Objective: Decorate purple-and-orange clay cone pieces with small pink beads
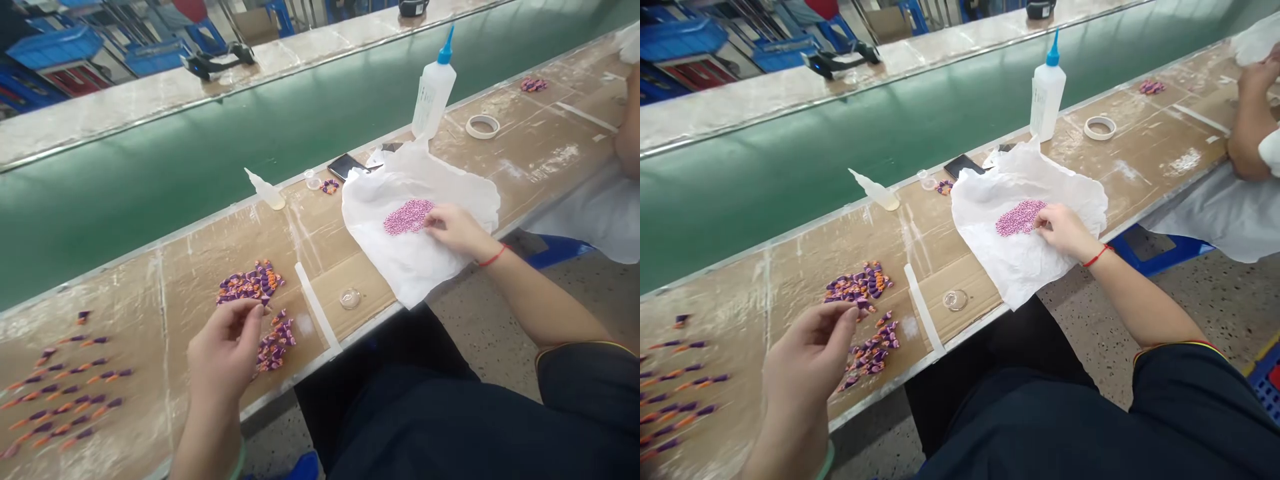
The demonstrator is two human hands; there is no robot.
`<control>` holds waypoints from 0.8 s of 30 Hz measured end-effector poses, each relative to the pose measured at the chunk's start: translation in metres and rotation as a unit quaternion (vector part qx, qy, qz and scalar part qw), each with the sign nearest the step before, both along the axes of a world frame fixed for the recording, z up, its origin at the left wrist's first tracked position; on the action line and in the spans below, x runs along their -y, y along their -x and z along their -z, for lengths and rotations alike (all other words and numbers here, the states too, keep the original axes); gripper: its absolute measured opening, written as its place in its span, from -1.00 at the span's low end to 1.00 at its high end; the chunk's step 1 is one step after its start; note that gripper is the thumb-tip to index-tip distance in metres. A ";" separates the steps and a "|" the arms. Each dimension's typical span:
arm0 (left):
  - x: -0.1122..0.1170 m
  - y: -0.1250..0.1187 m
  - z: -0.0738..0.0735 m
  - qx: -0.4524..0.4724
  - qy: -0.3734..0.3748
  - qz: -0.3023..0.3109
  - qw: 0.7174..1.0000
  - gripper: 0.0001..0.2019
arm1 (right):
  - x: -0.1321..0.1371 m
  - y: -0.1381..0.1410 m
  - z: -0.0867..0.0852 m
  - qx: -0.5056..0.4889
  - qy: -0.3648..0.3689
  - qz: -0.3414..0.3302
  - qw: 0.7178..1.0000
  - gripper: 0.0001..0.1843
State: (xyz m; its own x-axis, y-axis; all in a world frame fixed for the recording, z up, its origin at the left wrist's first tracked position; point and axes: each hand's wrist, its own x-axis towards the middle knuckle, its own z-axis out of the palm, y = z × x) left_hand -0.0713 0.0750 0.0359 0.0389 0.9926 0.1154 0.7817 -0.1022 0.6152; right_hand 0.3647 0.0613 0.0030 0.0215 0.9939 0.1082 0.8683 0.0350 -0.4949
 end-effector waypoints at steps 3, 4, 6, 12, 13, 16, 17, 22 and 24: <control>0.017 -0.003 -0.003 0.075 0.033 -0.025 0.996 -0.77 | -0.003 -0.003 0.002 -0.004 -0.006 -0.001 1.000 -0.91; 0.022 -0.004 -0.002 0.095 0.044 -0.027 0.994 -0.77 | -0.004 -0.003 0.002 -0.006 -0.008 -0.003 1.000 -0.91; 0.029 -0.004 0.000 0.129 0.066 -0.019 0.989 -0.76 | -0.007 -0.003 0.003 -0.012 -0.013 -0.006 1.000 -0.91; 0.043 -0.003 0.011 0.189 0.105 0.017 0.976 -0.74 | -0.013 0.006 0.005 -0.050 -0.035 -0.002 0.998 -0.83; 0.045 -0.003 0.012 0.194 0.105 0.018 0.975 -0.74 | -0.012 0.007 0.005 -0.063 -0.041 0.004 0.997 -0.81; 0.051 -0.004 0.017 0.217 0.107 0.013 0.970 -0.74 | -0.006 0.012 0.004 -0.118 -0.059 0.042 0.990 -0.82; 0.052 -0.004 0.019 0.229 0.105 0.005 0.968 -0.73 | -0.003 0.013 0.003 -0.143 -0.065 0.059 0.986 -0.84; 0.060 -0.014 0.027 0.319 0.084 -0.028 0.944 -0.71 | 0.013 0.019 -0.001 -0.316 -0.081 0.126 0.937 -0.86; 0.060 -0.022 0.029 0.358 0.084 -0.030 0.929 -0.72 | 0.015 0.022 -0.002 -0.383 -0.090 0.136 0.909 -0.80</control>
